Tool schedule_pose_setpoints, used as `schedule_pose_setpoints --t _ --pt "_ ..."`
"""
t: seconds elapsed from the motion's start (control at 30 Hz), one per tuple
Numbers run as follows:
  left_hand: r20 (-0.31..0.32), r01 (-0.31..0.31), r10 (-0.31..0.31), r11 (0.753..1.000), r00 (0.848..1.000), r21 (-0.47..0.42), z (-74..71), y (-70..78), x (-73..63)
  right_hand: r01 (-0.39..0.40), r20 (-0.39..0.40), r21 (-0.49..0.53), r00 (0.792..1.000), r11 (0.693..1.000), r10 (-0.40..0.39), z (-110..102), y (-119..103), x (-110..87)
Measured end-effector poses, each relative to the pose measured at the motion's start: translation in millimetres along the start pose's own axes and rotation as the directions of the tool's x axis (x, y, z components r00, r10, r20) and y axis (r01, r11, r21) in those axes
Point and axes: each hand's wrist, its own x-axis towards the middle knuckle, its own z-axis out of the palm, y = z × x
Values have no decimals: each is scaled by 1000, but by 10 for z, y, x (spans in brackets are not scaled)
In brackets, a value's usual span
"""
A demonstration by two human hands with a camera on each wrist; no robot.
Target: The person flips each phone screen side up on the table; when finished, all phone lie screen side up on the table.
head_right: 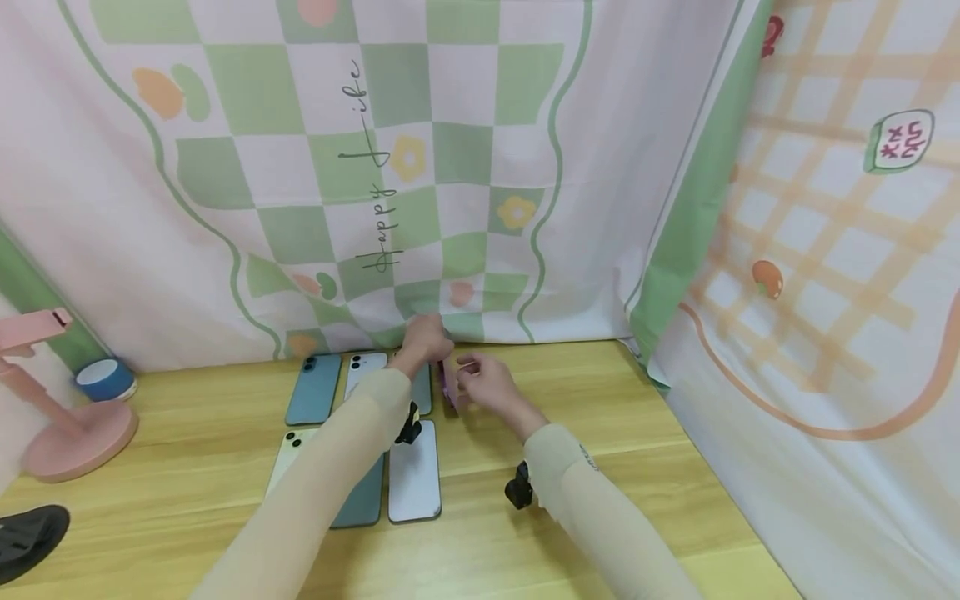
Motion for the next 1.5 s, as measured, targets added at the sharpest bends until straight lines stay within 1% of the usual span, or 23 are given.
schedule_pose_setpoints --t 0.03,0.07,0.13,0.23,0.33,0.4,0.47,0.53,0.6,0.67,0.77,0.87,0.93,0.97,1.07,1.17,1.33,1.5 --pt "-15 -11 11 1000 1000 25 -3 27 -19 -17 -10 30 1000 999 17 5 1 4" --pt "-21 -13 13 999 1000 32 0 47 -28 -29 -23 48 999 998 30 9 2 8" --pt "-31 -20 22 998 999 53 17 69 -21 -37 -33 75 999 996 39 9 13 19" --pt "-34 -27 28 999 999 39 46 86 -10 -53 -48 78 997 996 57 6 20 32" --pt "-30 -53 53 999 998 -9 82 90 -7 -54 -77 35 995 998 56 6 7 27" --pt "-23 -84 83 996 996 -34 108 91 -12 -44 -109 -41 993 998 39 0 -1 21" --pt "-25 -117 116 991 993 -70 140 98 -19 -33 -141 -152 990 988 12 -18 4 14" --pt "-20 -156 155 986 988 -66 161 90 -30 -33 -166 -261 986 965 -11 -39 12 5" --pt "4 -200 200 978 980 -59 173 68 -41 -48 -190 -353 982 934 -22 -64 33 0" --pt "63 -233 236 971 970 -45 182 35 -53 -70 -205 -398 979 915 -14 -95 69 -8" --pt "190 -284 275 959 942 20 172 -39 -72 -91 -207 -409 978 908 5 -144 126 -15" --pt "310 -314 268 943 912 109 148 -141 -98 -90 -192 -398 981 913 13 -159 165 -11" --pt "359 -340 263 925 896 171 136 -214 -120 -80 -178 -382 984 921 11 -145 188 -2" --pt "373 -342 255 921 892 186 135 -250 -132 -73 -170 -375 985 924 9 -131 201 7" --pt "389 -340 246 921 888 192 153 -322 -160 -54 -153 -365 988 929 -3 -105 253 24" --pt "383 -336 249 925 889 178 174 -363 -179 -51 -143 -364 990 930 -1 -89 286 36" --pt "355 -332 254 926 900 179 216 -414 -199 -88 -106 -334 993 938 55 -66 277 49" --pt "340 -320 243 927 908 194 248 -416 -209 -132 -66 -284 991 950 118 -49 235 57"
